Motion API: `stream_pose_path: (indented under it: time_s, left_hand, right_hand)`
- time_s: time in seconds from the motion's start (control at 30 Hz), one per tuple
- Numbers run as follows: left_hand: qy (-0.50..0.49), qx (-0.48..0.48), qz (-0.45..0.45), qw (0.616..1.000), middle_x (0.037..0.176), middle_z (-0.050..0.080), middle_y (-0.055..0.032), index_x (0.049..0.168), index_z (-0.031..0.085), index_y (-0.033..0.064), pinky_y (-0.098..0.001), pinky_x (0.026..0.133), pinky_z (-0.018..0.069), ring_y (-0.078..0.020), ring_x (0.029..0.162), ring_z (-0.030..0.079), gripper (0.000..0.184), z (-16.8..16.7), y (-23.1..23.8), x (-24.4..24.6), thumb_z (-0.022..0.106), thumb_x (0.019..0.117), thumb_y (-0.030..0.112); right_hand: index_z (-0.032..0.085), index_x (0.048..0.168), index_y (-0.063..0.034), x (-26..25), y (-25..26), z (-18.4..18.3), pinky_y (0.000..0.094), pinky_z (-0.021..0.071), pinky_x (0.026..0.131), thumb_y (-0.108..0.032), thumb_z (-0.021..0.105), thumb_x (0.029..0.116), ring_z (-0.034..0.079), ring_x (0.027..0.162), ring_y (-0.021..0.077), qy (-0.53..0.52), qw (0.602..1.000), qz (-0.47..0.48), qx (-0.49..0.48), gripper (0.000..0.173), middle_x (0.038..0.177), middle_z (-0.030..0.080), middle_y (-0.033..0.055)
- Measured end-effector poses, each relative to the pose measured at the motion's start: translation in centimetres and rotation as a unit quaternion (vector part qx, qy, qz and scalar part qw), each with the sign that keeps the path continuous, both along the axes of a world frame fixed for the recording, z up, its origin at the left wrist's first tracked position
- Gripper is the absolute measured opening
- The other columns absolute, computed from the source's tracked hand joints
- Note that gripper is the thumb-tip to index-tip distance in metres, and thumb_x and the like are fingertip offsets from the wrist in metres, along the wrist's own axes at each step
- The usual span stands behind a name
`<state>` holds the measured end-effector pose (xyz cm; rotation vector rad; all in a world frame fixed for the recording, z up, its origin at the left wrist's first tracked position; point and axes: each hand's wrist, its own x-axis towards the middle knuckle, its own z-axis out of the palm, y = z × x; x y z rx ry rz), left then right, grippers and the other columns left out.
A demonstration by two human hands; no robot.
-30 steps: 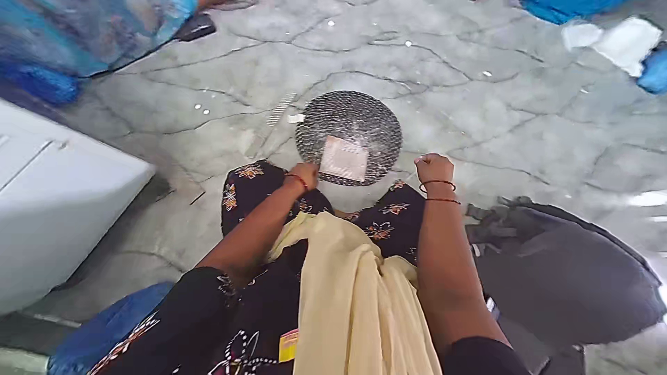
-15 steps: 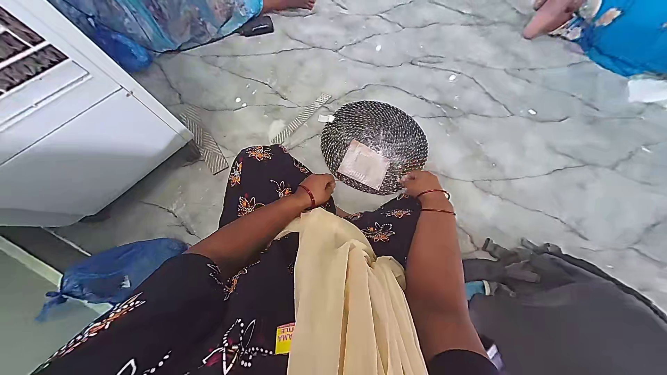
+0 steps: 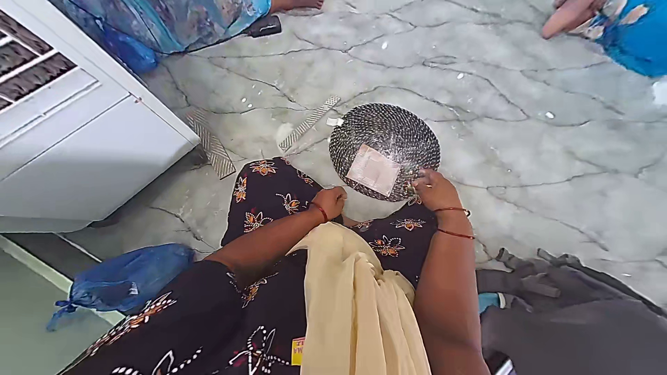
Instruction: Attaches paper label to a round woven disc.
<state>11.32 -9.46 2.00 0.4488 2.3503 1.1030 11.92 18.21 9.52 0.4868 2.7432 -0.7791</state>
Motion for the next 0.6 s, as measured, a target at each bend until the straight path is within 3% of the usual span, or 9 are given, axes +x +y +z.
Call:
stream_pose_path:
  time_s: [0.07, 0.13, 0.17, 0.23, 0.3, 0.43, 0.53, 0.6]
  left_hand:
    - [-0.031, 0.025, 0.012, 0.999, 0.12, 0.071, -0.027, 0.128, 0.063, -0.0084, -0.0586, 0.105, 0.0499, -0.0411, 0.116, 0.068, 0.029, 0.6, 0.1, -1.0, 0.052, 0.1058, 0.007]
    - [-0.067, 0.043, 0.031, 0.996, 0.122, 0.07, -0.0257, 0.13, 0.062, -0.0067, -0.0568, 0.107, 0.0486, -0.0392, 0.119, 0.066, 0.03, 1.2, 0.1, -1.9, 0.05, 0.1064, 0.007]
    - [-0.088, 0.062, 0.04, 0.993, 0.124, 0.07, -0.0254, 0.132, 0.062, -0.0066, -0.056, 0.108, 0.0476, -0.0384, 0.121, 0.066, 0.032, 1.4, 0.0, -2.2, 0.048, 0.107, 0.007]
    - [-0.112, 0.104, 0.049, 0.987, 0.125, 0.069, -0.0249, 0.135, 0.061, -0.0065, -0.0526, 0.11, 0.0463, -0.0362, 0.123, 0.065, 0.035, 1.9, -0.5, -2.5, 0.044, 0.1084, 0.009]
    - [-0.114, 0.144, 0.047, 0.982, 0.125, 0.069, -0.0256, 0.134, 0.061, -0.0081, -0.0503, 0.111, 0.0459, -0.0354, 0.123, 0.065, 0.035, 2.0, -1.1, -2.4, 0.044, 0.1081, 0.008]
    - [-0.128, 0.194, 0.077, 0.97, 0.117, 0.069, -0.0283, 0.124, 0.064, -0.011, -0.0508, 0.106, 0.047, -0.0367, 0.116, 0.065, 0.031, 2.4, -2.1, -2.5, 0.046, 0.1077, 0.008]
    - [-0.117, 0.192, 0.076, 0.972, 0.118, 0.069, -0.0288, 0.123, 0.065, -0.0109, -0.0515, 0.105, 0.0471, -0.0378, 0.117, 0.065, 0.03, 2.8, -2.9, -3.0, 0.047, 0.1064, 0.006]
    - [-0.103, 0.17, 0.054, 0.978, 0.118, 0.068, -0.0298, 0.122, 0.064, -0.0115, -0.0533, 0.105, 0.0468, -0.0394, 0.118, 0.064, 0.029, 2.8, -3.1, -2.9, 0.047, 0.1071, 0.007]
  right_hand:
    - [0.05, 0.146, 0.0047, 0.1, -0.7, 0.0, 0.0657, 0.0418, 0.108, -0.022, 0.054, 0.1083, 0.059, 0.126, 0.0481, 0.008, 0.999, -0.006, 0.03, 0.046, 0.134, 0.062, 0.0305]
    - [0.055, 0.139, 0.0076, -0.4, -2.0, 0.6, 0.0634, 0.0396, 0.109, -0.022, 0.052, 0.1091, 0.058, 0.127, 0.047, -0.033, 0.998, -0.012, 0.051, 0.042, 0.133, 0.061, 0.0327]
    - [0.058, 0.136, 0.0076, -0.7, -2.8, 0.5, 0.0588, 0.0428, 0.107, -0.022, 0.051, 0.1097, 0.061, 0.123, 0.0427, -0.04, 0.998, -0.019, 0.043, 0.04, 0.131, 0.063, 0.0311]
    - [0.062, 0.128, 0.0053, -0.7, -4.7, -0.7, 0.0406, 0.0544, 0.088, -0.021, 0.048, 0.1105, 0.069, 0.098, 0.0237, -0.005, 0.999, -0.036, -0.039, 0.035, 0.118, 0.069, 0.0204]
    - [0.063, 0.126, 0.0067, -0.5, -8.1, -1.6, 0.0297, 0.0572, 0.078, -0.017, 0.048, 0.1094, 0.069, 0.086, 0.0123, 0.023, 0.987, -0.029, -0.154, 0.032, 0.11, 0.07, 0.0144]
    - [0.065, 0.112, 0.0067, -0.3, -15.4, -2.6, 0.022, 0.0566, 0.067, -0.006, 0.058, 0.1029, 0.065, 0.069, 0.0041, 0.055, 0.964, -0.061, -0.252, 0.017, 0.088, 0.07, 0.0032]
    - [0.065, 0.1, 0.0034, -0.9, -17.6, -3.1, 0.0209, 0.0544, 0.059, -0.001, 0.061, 0.1002, 0.06, 0.058, 0.0034, 0.097, 0.948, -0.136, -0.272, 0.006, 0.074, 0.065, 0.0]
    - [0.065, 0.099, 0.0024, -0.8, -18.0, -3.5, 0.0204, 0.0534, 0.056, 0.0, 0.063, 0.0987, 0.059, 0.056, 0.0031, 0.104, 0.943, -0.155, -0.275, 0.003, 0.072, 0.065, -0.0009]
